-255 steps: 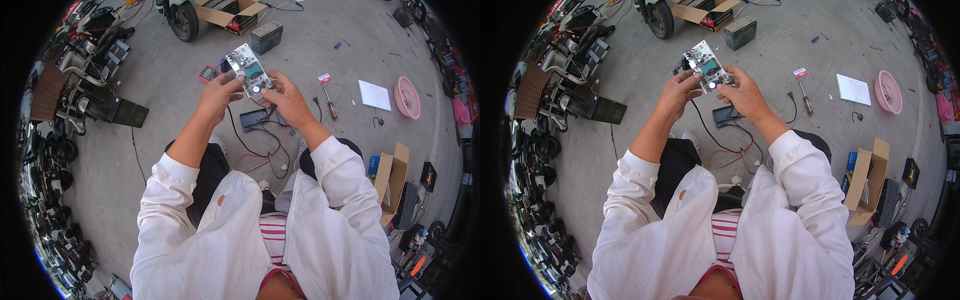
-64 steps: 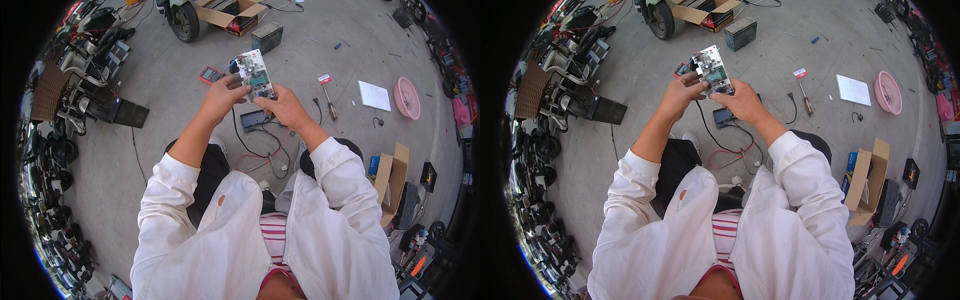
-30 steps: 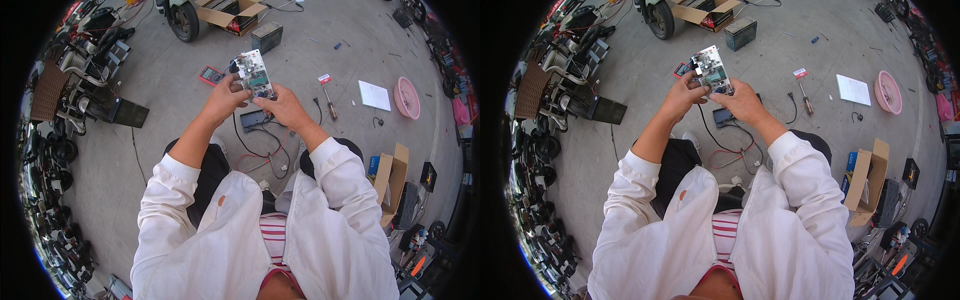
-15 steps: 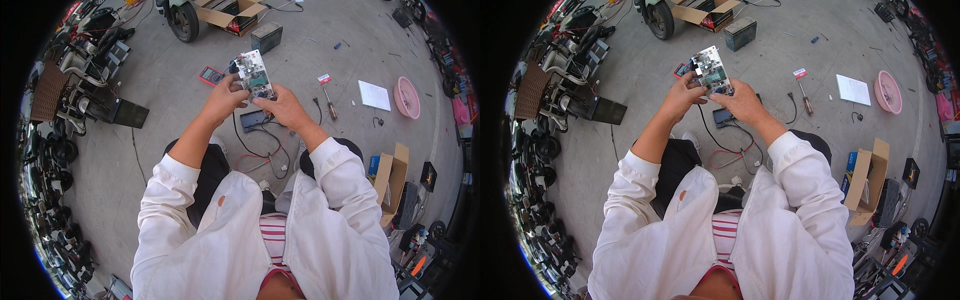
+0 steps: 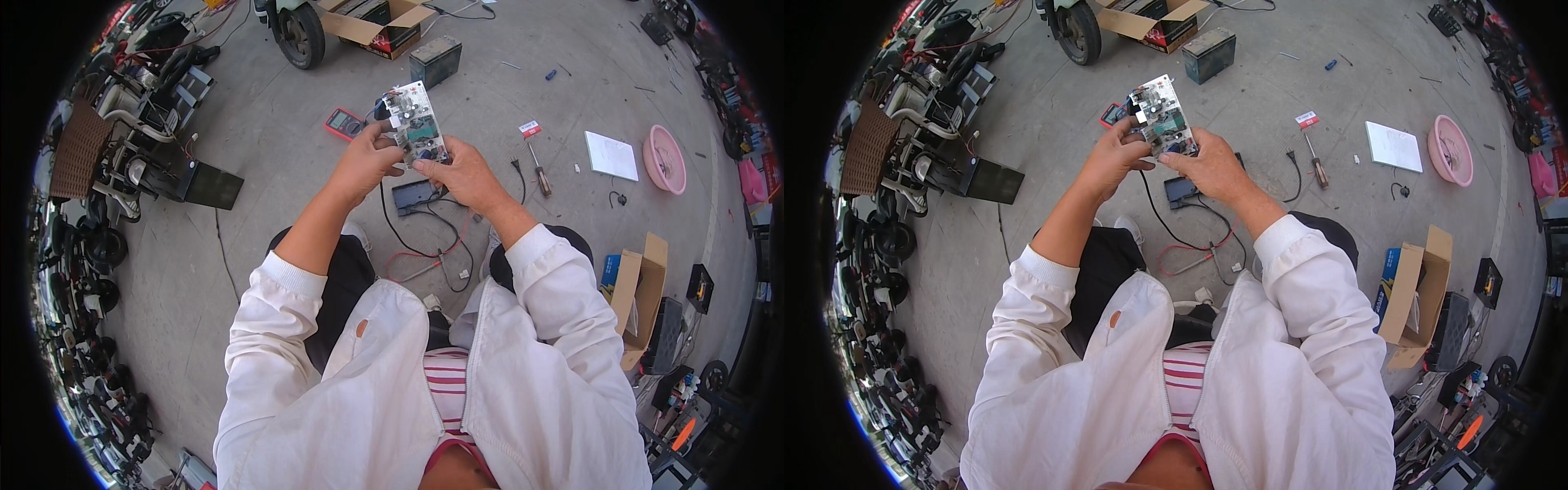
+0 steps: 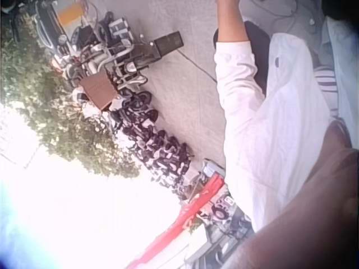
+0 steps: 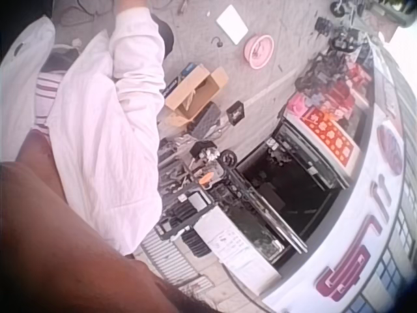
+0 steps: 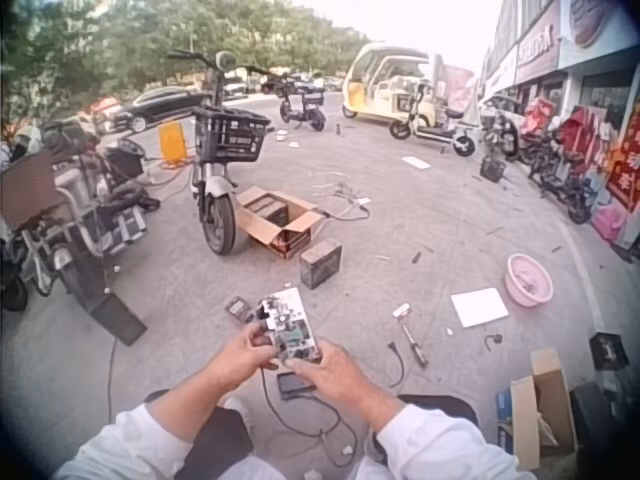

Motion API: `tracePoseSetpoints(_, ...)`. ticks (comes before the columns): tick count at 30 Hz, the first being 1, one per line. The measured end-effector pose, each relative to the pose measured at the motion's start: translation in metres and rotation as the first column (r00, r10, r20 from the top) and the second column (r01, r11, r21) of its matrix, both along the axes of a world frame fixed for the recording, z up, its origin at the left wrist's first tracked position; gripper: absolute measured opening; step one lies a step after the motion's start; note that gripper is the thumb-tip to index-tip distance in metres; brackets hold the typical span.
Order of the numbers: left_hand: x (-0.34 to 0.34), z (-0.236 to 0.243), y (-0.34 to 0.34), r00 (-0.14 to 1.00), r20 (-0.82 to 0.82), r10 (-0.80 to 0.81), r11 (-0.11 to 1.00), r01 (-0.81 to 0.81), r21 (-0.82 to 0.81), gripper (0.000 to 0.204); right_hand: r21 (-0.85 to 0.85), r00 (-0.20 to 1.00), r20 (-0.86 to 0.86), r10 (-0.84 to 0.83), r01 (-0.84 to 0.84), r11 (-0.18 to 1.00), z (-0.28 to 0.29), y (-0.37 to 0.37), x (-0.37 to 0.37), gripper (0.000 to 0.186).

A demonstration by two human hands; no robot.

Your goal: The person sits on the ground and works on a small electronic device, using a multimeter to test connections and a screwdriver to adjust components. They manipulate wires and circuit boards, occasionally repositioning the device and tools.

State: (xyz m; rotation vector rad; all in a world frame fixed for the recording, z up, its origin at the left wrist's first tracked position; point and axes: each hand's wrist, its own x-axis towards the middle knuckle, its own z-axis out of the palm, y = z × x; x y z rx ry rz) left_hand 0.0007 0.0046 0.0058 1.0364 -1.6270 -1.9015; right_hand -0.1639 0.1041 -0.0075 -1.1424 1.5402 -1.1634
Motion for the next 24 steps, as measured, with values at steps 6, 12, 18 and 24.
tracePoseSetpoints(6,-0.0001,-0.0012,-0.0012,1.0,0.004,-0.01,1.0,0.01,-0.004,0.056,0.032,0.999,-0.042,0.033,-0.032,0.999,0.0002,0.0,-0.0023,0.035)
tracePoseSetpoints(12,0.0003,-0.0009,-0.0019,1.0,0.007,-0.012,1.0,0.012,-0.001,0.056,0.039,0.999,-0.04,0.037,-0.036,0.999,0.0043,0.0003,-0.0013,0.037)
tracePoseSetpoints(18,0.0005,-0.0013,-0.0021,1.0,0.016,-0.005,1.0,0.005,0.0,0.055,0.035,0.999,-0.022,0.039,-0.038,0.999,0.0032,0.0003,-0.0011,0.037)
tracePoseSetpoints(24,0.0006,-0.003,-0.0019,1.0,0.007,0.002,1.0,-0.002,-0.005,0.054,0.026,0.999,-0.001,0.04,-0.04,0.999,0.0012,0.0003,-0.0014,0.036)
